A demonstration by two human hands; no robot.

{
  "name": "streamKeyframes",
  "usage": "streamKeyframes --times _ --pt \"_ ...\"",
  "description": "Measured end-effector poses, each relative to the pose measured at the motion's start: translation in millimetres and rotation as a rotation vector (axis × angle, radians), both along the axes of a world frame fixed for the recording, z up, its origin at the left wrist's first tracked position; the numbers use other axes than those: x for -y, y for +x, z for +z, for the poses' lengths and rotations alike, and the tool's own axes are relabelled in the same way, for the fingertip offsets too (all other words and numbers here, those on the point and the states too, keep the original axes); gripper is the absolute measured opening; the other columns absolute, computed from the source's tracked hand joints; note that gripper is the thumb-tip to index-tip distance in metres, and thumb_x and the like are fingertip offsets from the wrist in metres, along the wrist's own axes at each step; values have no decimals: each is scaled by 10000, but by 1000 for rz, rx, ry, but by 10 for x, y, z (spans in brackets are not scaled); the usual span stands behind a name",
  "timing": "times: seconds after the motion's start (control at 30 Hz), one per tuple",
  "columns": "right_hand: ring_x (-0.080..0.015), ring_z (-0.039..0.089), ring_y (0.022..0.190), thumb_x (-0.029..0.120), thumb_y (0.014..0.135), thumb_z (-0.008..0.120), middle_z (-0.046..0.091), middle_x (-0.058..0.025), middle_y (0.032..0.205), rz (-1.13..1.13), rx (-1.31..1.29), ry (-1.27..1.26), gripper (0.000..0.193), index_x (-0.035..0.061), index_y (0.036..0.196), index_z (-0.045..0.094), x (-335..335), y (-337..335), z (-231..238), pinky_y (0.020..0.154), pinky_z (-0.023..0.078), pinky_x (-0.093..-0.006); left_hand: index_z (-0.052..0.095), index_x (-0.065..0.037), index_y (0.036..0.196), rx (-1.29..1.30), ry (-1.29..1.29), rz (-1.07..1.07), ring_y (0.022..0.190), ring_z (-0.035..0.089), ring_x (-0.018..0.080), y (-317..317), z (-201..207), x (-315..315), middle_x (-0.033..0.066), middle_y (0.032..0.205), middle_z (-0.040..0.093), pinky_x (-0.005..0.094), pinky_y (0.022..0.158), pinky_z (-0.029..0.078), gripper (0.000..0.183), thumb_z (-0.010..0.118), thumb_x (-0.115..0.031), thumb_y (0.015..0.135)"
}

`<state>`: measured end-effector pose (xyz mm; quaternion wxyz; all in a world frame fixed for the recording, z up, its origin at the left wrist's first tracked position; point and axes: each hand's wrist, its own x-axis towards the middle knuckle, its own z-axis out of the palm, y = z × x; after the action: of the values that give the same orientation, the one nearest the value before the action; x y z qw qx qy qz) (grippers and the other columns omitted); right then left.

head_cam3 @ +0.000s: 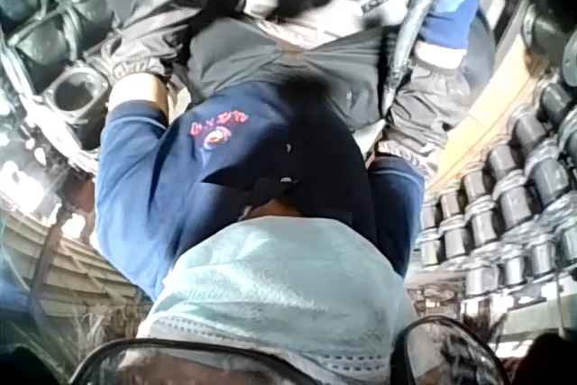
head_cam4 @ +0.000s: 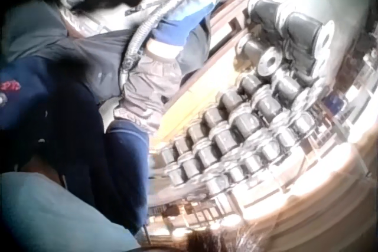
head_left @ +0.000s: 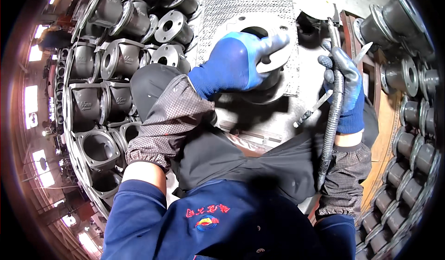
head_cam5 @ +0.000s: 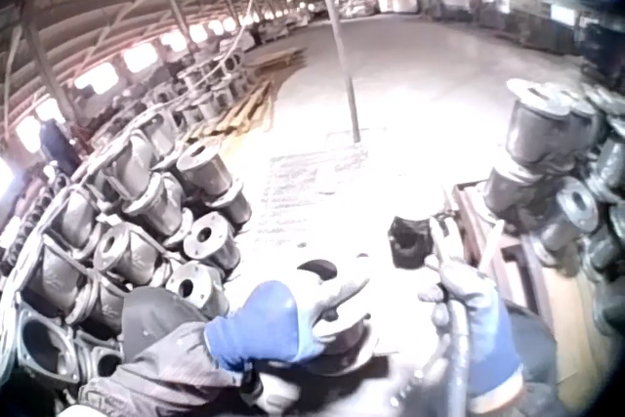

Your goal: The person handles metal valve bodies by hand, turning them over to view different sides and using a scraper on the internal surfaces and flange holes.

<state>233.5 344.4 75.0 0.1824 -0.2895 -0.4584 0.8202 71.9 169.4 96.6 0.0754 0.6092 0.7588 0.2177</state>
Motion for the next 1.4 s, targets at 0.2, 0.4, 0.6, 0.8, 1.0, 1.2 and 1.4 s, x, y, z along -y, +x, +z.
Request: streamKeyframes --times 0.2,0.4,0.6,0.8,1.0,1.2,1.4 --pt "-23 513 570 211 868 545 633 -98 912 -12 -41 23 334 3 1129 535 -78 111 -137 403 343 -117 514 -153 1246 -156 62 -231 819 580 321 -14 -153 362 130 858 618 394 837 446 679 550 -28 580" --pt "-23 475 603 248 866 524 628 -112 943 87 -43 43 412 -40 1160 499 -54 58 -234 412 332 -115 588 -25 1125 665 227 331 882 577 127 -90 117 607 65 991 625 250 814 449 329 590 -157 823" --pt "-217 632 871 221 893 486 564 -174 1126 73 -108 121 395 -75 1151 519 31 -142 -340 672 489 -240 550 92 1092 586 -88 814 738 591 147 -734 -290 1028 108 811 631 239 723 476 674 534 -528 830" --pt "-182 636 786 117 831 572 599 -148 944 59 18 102 411 -109 1159 475 99 -503 -361 594 510 -218 525 77 1131 695 41 691 860 564 117 -503 -743 843 78 1003 612 241 765 465 495 550 -355 889" --pt "-125 577 575 110 837 550 622 -126 748 19 82 133 273 -64 1045 522 166 -636 -356 521 462 -201 619 20 1015 834 84 565 783 592 146 -807 -693 677 90 867 656 288 702 473 420 589 -368 856" --pt "-179 636 728 120 848 552 605 -146 865 23 76 170 340 -105 1094 491 385 -703 -201 538 486 -209 588 9 1106 616 30 590 866 606 178 -1425 -791 550 126 973 636 288 776 489 533 579 -451 837" --pt "-154 631 706 114 848 564 630 -138 857 -66 112 222 332 -93 1099 501 365 -804 -134 527 500 -198 589 19 1093 896 -50 582 841 621 164 -1309 -611 382 116 964 636 267 753 499 538 552 -461 854"
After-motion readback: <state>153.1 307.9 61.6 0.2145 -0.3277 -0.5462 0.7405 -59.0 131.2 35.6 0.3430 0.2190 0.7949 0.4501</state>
